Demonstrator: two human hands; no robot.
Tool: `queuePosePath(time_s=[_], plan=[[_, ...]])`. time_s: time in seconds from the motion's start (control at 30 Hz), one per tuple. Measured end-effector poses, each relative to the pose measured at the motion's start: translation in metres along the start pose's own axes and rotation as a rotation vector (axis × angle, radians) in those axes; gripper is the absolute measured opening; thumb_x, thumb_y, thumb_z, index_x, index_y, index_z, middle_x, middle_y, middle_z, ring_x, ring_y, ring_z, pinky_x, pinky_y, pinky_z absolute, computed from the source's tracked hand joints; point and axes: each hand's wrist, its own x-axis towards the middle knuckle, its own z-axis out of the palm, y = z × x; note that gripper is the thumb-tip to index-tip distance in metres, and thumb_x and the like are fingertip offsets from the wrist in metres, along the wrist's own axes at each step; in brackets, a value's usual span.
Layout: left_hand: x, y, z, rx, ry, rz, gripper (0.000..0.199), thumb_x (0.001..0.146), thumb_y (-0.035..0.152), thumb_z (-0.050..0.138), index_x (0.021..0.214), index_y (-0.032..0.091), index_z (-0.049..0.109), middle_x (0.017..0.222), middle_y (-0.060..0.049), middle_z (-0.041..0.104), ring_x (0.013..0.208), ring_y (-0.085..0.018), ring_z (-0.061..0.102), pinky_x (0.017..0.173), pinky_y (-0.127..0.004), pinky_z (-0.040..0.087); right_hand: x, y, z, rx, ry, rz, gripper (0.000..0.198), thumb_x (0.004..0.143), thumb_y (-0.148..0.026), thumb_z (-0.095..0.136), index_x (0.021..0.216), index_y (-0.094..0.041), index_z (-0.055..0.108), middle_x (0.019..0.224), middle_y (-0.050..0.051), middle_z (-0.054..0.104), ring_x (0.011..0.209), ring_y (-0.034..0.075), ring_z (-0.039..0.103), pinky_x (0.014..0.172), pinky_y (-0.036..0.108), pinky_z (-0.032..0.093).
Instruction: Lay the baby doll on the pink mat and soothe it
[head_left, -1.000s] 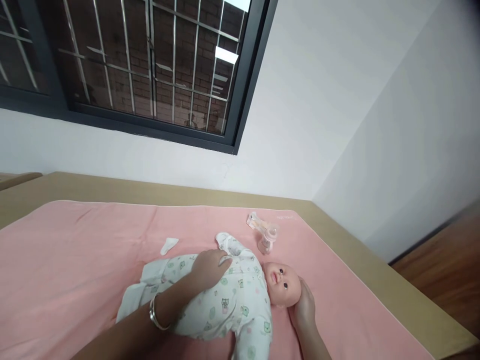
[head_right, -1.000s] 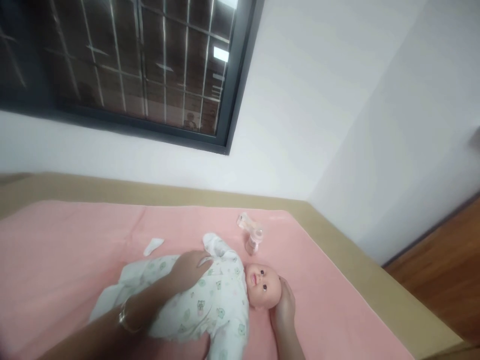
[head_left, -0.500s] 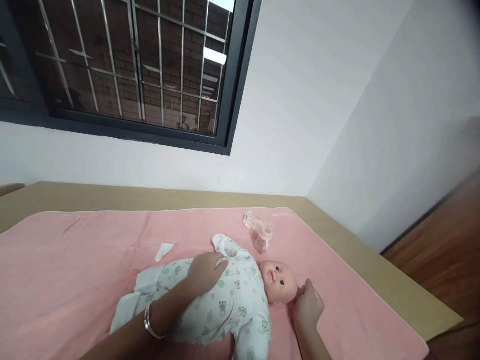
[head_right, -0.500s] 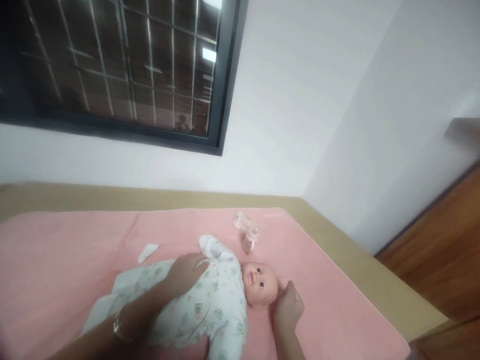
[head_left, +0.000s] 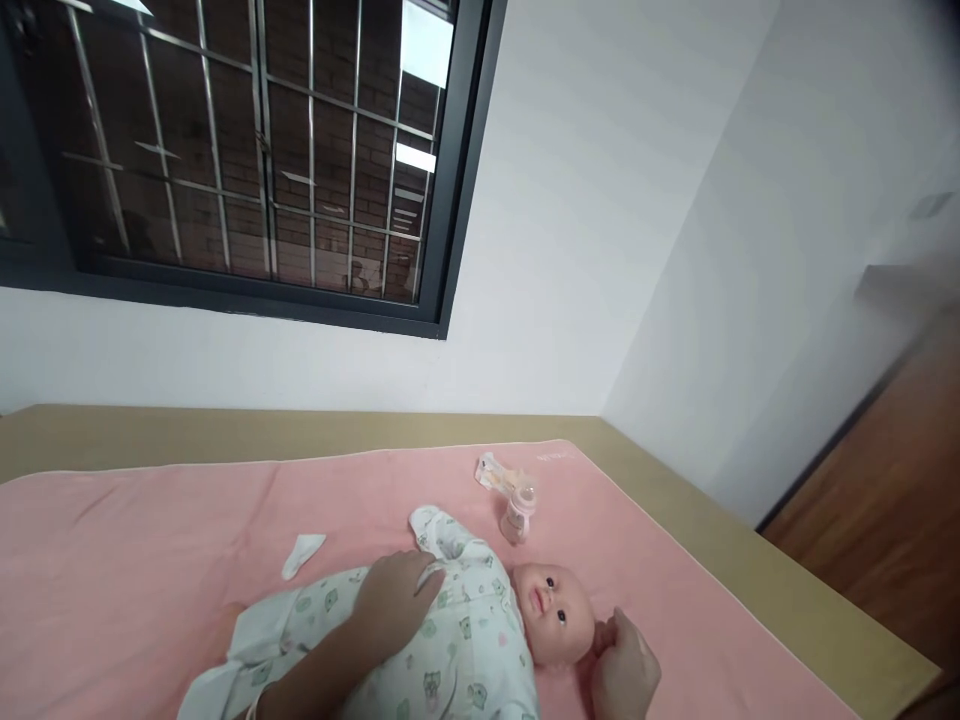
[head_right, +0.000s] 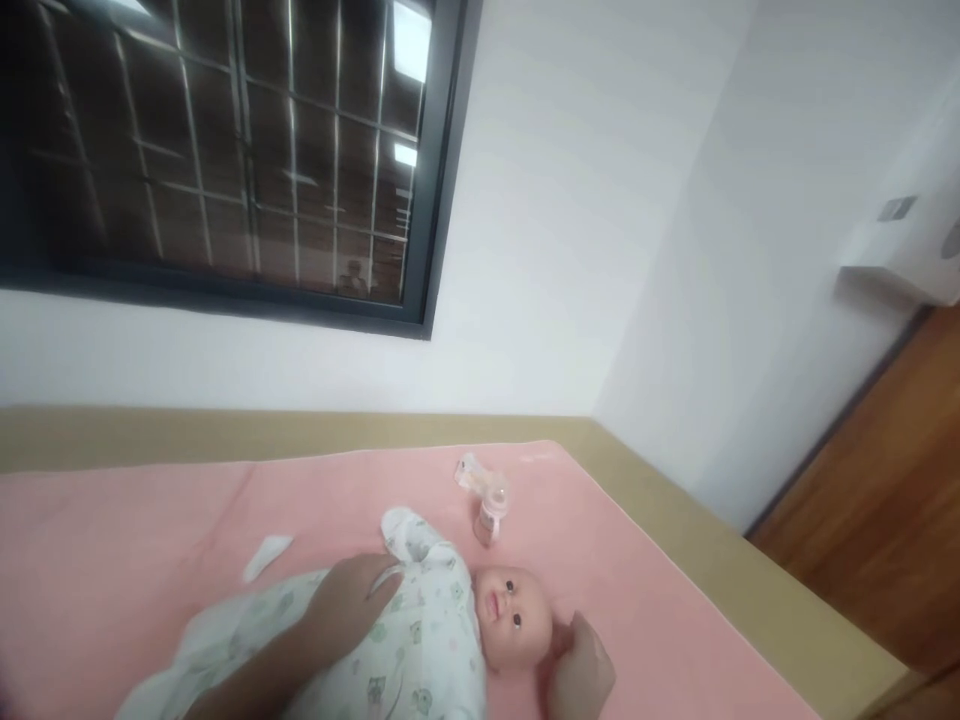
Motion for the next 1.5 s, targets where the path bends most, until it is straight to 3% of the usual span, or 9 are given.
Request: queuePosePath(time_s=[0.2,0.43,0.57,0.67,0.73,0.93,1.2,1.33,1.5], plan=[[0.001,-0.002,0.004,0.005,0.001,-0.009,0.043,0.098,0.041,0.037,0.118,0.020,0.069,0.120,-0.009,0.074,0.112,-0.029,0.066,0.099,-0.047,0.048,-0.001,-0.013,0.003,0.235,0.051,-0.011,0.045,0.071,-0.032,0.064,0.059,-0.026,0.021,0.047,-0.009,0.024,0.044,0.007,0.026,0.041,0.027,0.029],[0.006,-0.011,0.008,0.010,0.030,0.059,0.043,0.098,0.040,0.037,0.118,0.020,0.069,0.118,-0.012,0.075,0.109,-0.033,0.068,0.097,-0.051,0.051,-0.005,-0.016,0.010,0.304,0.080,0.115,0.042,0.069,-0.027,0.067,0.059,-0.024,0.027,0.049,-0.009,0.029,0.045,0.006,0.027,0.041,0.025,0.026],[0.001,-0.012,0.006,0.003,0.028,0.273,0.047,0.097,0.034,0.037,0.139,0.020,0.053,0.144,-0.013,0.059,0.132,-0.033,0.055,0.114,-0.055,0.040,-0.008,-0.015,0.009,0.200,0.097,0.209,0.039,0.069,-0.035,0.068,0.061,-0.023,0.033,0.051,-0.008,0.034,0.048,0.007,0.033,0.041,0.023,0.029],[-0.007,-0.010,0.004,-0.016,-0.037,0.501,0.038,0.096,0.034,0.044,0.131,0.031,0.058,0.147,-0.002,0.057,0.139,-0.025,0.048,0.123,-0.045,0.031,-0.009,-0.019,0.009,0.100,0.112,0.267,0.035,0.068,-0.038,0.068,0.061,-0.021,0.038,0.052,-0.007,0.037,0.049,0.008,0.036,0.041,0.023,0.031],[-0.010,-0.009,0.004,-0.030,-0.060,0.557,0.035,0.095,0.034,0.048,0.129,0.031,0.059,0.147,-0.001,0.058,0.139,-0.025,0.048,0.122,-0.044,0.033,-0.011,-0.023,0.011,0.031,0.115,0.266,0.033,0.069,-0.039,0.067,0.062,-0.020,0.042,0.052,-0.006,0.040,0.050,0.008,0.038,0.042,0.023,0.032],[-0.009,-0.009,0.008,-0.057,-0.037,0.546,0.042,0.095,0.034,0.053,0.136,0.028,0.056,0.148,-0.007,0.056,0.139,-0.030,0.049,0.119,-0.052,0.038,-0.015,-0.033,0.012,0.058,0.144,0.239,0.033,0.072,-0.039,0.065,0.063,-0.021,0.038,0.053,-0.006,0.039,0.050,0.009,0.038,0.044,0.025,0.033],[-0.012,-0.010,0.008,-0.037,0.018,0.535,0.041,0.094,0.033,0.056,0.136,0.029,0.055,0.148,-0.005,0.057,0.137,-0.029,0.051,0.117,-0.048,0.041,-0.008,-0.013,0.004,-0.021,0.121,0.102,0.034,0.076,-0.044,0.065,0.064,-0.022,0.042,0.057,-0.003,0.043,0.054,0.012,0.043,0.046,0.028,0.037],[-0.013,-0.001,-0.002,-0.022,-0.073,0.532,0.036,0.094,0.030,0.058,0.130,0.031,0.058,0.149,-0.001,0.056,0.140,-0.028,0.048,0.119,-0.047,0.039,-0.015,-0.019,0.010,-0.062,0.144,-0.001,0.036,0.076,-0.044,0.065,0.060,-0.021,0.041,0.054,-0.004,0.039,0.052,0.010,0.037,0.045,0.026,0.033],[-0.012,0.008,-0.009,-0.029,-0.145,0.516,0.026,0.095,0.026,0.057,0.120,0.029,0.062,0.148,0.000,0.056,0.142,-0.028,0.045,0.117,-0.047,0.038,-0.025,-0.029,0.015,-0.185,0.108,0.092,0.036,0.075,-0.046,0.064,0.061,-0.020,0.044,0.059,-0.002,0.040,0.057,0.011,0.038,0.045,0.024,0.034]])
